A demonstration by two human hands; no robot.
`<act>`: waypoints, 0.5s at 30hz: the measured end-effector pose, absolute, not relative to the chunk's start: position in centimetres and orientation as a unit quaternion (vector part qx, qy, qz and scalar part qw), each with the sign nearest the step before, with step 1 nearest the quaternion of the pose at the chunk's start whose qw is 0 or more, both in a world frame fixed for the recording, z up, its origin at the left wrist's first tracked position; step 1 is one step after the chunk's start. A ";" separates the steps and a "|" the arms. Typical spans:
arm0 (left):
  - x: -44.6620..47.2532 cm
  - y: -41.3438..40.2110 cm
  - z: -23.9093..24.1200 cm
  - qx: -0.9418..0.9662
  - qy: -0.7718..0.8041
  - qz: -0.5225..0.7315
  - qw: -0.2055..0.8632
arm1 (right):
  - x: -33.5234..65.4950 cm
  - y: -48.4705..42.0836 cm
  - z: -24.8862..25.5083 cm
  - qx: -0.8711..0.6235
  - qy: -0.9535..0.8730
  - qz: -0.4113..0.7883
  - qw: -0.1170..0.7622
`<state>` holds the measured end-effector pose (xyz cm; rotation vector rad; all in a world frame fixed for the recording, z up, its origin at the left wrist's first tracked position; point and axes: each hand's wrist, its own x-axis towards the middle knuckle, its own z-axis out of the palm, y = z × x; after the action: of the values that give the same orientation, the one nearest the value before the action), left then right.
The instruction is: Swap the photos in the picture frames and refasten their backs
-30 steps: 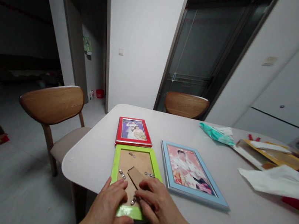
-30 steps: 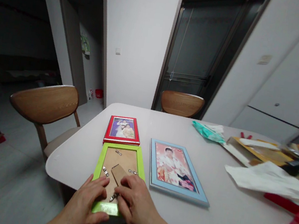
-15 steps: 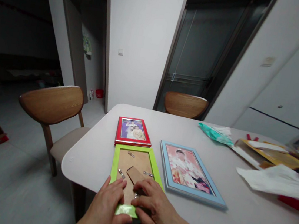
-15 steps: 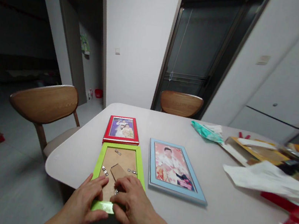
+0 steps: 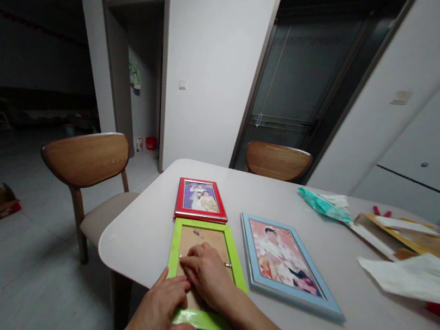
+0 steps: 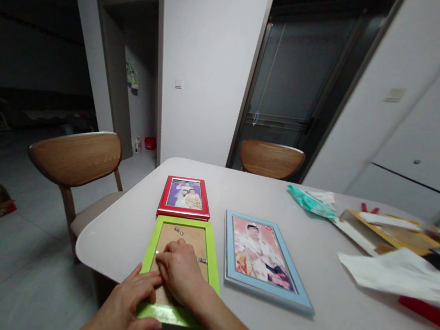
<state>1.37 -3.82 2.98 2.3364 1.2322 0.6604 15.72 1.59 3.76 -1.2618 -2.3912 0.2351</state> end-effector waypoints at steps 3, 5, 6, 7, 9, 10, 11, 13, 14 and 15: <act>1.5 -3.8 3.1 0.836 0.444 0.246 0.209 | 15.3 1.7 3.5 -0.448 -0.862 0.088 0.220; 1.5 -3.8 3.1 0.832 0.446 0.251 0.212 | 15.3 1.8 3.2 -0.455 -0.855 0.095 0.232; 1.5 -3.8 3.1 0.831 0.447 0.254 0.213 | 15.3 1.8 3.1 -0.456 -0.852 0.099 0.236; 1.5 -3.8 3.0 0.830 0.447 0.256 0.214 | 15.3 1.9 3.0 -0.455 -0.852 0.102 0.238; 1.5 -3.8 2.9 0.831 0.445 0.258 0.214 | 15.4 1.9 3.0 -0.445 -0.856 0.108 0.242; 1.4 -3.8 2.8 0.831 0.444 0.258 0.213 | 15.4 1.9 3.0 -0.438 -0.858 0.111 0.244; 1.4 -3.7 2.8 0.832 0.443 0.258 0.212 | 15.4 1.9 3.1 -0.430 -0.862 0.114 0.244; 1.4 -3.7 2.6 0.832 0.443 0.258 0.210 | 15.4 1.8 3.4 -0.413 -0.870 0.122 0.240; 1.4 -3.6 2.5 0.832 0.444 0.258 0.209 | 15.4 1.7 3.5 -0.402 -0.876 0.126 0.234; 1.4 -3.6 2.4 0.832 0.443 0.259 0.208 | 15.5 1.6 3.6 -0.394 -0.881 0.129 0.229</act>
<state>1.38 -3.61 2.35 2.3167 1.2338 0.7216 15.45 1.64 3.58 -1.0836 -2.4246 0.3559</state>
